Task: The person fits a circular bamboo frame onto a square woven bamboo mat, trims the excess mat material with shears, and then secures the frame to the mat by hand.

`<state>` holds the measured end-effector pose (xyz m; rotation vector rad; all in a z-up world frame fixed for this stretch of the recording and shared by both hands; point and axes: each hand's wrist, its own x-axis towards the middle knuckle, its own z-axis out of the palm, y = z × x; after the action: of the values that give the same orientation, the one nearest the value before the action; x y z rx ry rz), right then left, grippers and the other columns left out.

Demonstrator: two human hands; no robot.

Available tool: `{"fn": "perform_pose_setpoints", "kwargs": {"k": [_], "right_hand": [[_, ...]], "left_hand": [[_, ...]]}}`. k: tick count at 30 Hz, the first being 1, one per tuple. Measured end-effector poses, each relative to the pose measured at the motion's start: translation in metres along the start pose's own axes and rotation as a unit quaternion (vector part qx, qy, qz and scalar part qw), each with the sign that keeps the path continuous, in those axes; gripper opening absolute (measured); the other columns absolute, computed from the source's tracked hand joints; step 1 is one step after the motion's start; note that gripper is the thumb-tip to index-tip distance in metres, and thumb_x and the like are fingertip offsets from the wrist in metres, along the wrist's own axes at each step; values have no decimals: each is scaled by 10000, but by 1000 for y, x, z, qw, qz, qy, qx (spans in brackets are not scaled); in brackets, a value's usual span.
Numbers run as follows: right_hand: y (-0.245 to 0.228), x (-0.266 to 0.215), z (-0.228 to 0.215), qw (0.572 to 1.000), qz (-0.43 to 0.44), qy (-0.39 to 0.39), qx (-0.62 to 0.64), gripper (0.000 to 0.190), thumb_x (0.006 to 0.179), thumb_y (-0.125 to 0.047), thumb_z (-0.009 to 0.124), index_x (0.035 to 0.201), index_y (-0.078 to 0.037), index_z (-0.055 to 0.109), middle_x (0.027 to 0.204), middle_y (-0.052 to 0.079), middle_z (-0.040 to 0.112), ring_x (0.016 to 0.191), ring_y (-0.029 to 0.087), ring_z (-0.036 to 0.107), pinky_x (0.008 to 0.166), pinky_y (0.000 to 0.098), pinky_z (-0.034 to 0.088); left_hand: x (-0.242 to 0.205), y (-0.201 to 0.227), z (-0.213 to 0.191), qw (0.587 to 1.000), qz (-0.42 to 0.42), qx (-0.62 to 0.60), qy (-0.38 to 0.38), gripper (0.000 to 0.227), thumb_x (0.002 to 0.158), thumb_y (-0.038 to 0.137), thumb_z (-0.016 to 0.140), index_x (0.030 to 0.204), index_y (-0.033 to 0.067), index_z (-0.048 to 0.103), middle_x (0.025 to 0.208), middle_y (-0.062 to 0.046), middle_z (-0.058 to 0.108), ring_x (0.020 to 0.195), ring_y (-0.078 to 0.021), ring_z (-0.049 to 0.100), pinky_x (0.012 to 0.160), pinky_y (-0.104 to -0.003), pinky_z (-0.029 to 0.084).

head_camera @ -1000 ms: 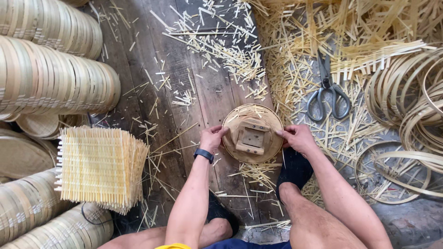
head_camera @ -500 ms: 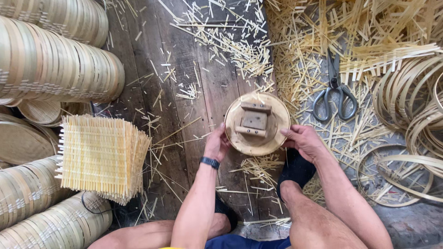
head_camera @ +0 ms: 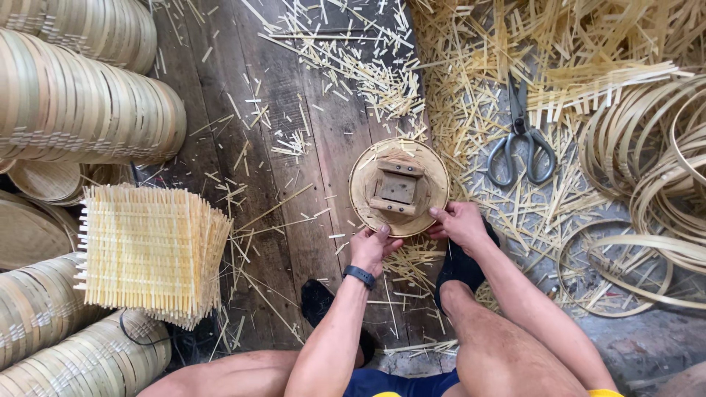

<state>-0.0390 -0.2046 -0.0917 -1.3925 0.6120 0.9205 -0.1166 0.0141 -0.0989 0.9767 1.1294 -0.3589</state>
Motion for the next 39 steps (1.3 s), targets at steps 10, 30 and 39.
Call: {"fn": "perform_pose_setpoints", "kwargs": {"k": [10,30,39], "right_hand": [[-77,-48,27,985,-111,-53,123,977,729,-373,815,1474,-53,271,1330,232,535,1056,354,703,810,460,671],[-80,-40,66,967,-238,73,50,765,711,-235,907,1313,11,505,1178,163,685,1027,219,704,825,329,625],[-77,-34,54,967,-252,38,-1,861,623,-235,894,1329,9,467,1194,172,645,1074,262,685,912,368,624]], "left_hand": [[-53,98,9,808,466,356,-56,380,928,127,715,1300,56,681,1147,-158,779,1041,-224,748,903,-371,626],[-85,177,88,670,565,481,-21,575,1057,589,439,1142,102,733,874,-178,767,788,-328,765,672,-428,604],[-55,170,59,807,383,448,19,657,953,646,416,1148,138,785,608,-70,700,468,-216,598,404,-413,436]]}}
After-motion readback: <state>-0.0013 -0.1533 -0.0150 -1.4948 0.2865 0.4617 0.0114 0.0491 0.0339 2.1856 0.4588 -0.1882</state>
